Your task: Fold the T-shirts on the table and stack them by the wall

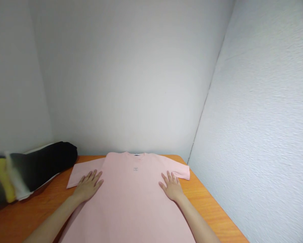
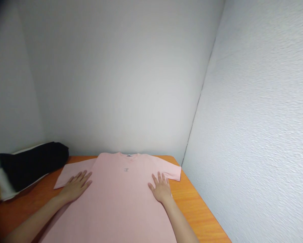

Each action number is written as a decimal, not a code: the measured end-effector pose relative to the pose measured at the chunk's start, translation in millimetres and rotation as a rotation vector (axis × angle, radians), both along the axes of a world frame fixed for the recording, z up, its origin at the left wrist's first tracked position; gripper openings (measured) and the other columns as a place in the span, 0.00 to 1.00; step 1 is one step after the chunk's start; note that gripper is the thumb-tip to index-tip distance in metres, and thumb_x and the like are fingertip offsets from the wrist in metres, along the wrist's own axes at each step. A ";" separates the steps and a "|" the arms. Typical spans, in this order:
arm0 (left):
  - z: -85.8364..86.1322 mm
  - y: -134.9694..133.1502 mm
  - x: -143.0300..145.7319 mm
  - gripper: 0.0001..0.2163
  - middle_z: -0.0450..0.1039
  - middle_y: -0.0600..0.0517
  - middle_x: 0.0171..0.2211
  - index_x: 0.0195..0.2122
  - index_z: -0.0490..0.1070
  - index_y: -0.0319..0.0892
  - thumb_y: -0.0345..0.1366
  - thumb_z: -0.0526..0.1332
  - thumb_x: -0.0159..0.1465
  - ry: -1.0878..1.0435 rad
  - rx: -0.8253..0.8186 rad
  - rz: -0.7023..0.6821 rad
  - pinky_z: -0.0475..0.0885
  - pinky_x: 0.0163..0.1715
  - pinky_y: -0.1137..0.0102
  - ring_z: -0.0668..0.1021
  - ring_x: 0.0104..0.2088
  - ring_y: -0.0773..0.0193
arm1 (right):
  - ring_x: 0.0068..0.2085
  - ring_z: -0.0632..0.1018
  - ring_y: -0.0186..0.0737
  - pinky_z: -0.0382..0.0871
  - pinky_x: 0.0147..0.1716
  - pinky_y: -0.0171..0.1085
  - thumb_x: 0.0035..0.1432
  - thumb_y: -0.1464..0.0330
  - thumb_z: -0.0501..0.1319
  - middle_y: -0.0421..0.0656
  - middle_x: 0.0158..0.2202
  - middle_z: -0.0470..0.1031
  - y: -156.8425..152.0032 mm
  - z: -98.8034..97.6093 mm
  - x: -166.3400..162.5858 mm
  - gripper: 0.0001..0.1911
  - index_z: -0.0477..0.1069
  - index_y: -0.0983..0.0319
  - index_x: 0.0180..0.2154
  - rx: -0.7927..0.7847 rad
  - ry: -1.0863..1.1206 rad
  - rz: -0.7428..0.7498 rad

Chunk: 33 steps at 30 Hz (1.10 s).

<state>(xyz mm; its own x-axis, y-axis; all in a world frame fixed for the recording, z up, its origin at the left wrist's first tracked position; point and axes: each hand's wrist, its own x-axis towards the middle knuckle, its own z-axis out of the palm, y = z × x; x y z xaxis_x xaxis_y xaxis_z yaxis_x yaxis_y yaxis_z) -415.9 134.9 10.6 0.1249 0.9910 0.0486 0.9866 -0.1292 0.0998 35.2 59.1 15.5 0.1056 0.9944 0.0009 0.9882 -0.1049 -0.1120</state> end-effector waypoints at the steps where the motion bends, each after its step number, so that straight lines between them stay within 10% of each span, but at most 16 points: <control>1: -0.3 1.2 -0.2 0.32 0.45 0.44 0.69 0.67 0.51 0.44 0.53 0.41 0.65 0.001 0.008 -0.007 0.46 0.65 0.51 0.51 0.68 0.50 | 0.69 0.40 0.52 0.33 0.64 0.54 0.64 0.43 0.38 0.43 0.71 0.36 -0.9 -0.1 0.9 0.36 0.46 0.50 0.67 0.015 -0.001 -0.005; 20: 22.9 -21.4 36.6 0.31 0.50 0.34 0.67 0.67 0.51 0.43 0.51 0.44 0.65 0.137 -0.032 0.128 0.50 0.60 0.46 0.55 0.66 0.38 | 0.69 0.41 0.51 0.33 0.64 0.53 0.67 0.48 0.40 0.46 0.70 0.40 -32.0 19.4 5.4 0.34 0.49 0.57 0.67 0.071 0.014 0.029; 25: 28.7 -87.7 55.3 0.30 0.48 0.45 0.69 0.66 0.55 0.44 0.52 0.45 0.65 0.097 0.082 -0.148 0.41 0.65 0.47 0.47 0.69 0.46 | 0.69 0.37 0.51 0.31 0.66 0.50 0.66 0.46 0.38 0.47 0.70 0.34 -80.6 25.2 -8.9 0.38 0.45 0.62 0.68 0.073 0.073 0.140; 33: -26.9 -196.7 26.9 0.38 0.42 0.51 0.69 0.67 0.52 0.42 0.59 0.45 0.61 -0.032 0.013 -0.048 0.43 0.68 0.55 0.44 0.69 0.55 | 0.69 0.39 0.49 0.36 0.67 0.50 0.63 0.42 0.41 0.36 0.70 0.36 -170.0 5.9 -7.5 0.38 0.46 0.52 0.68 0.093 0.077 0.097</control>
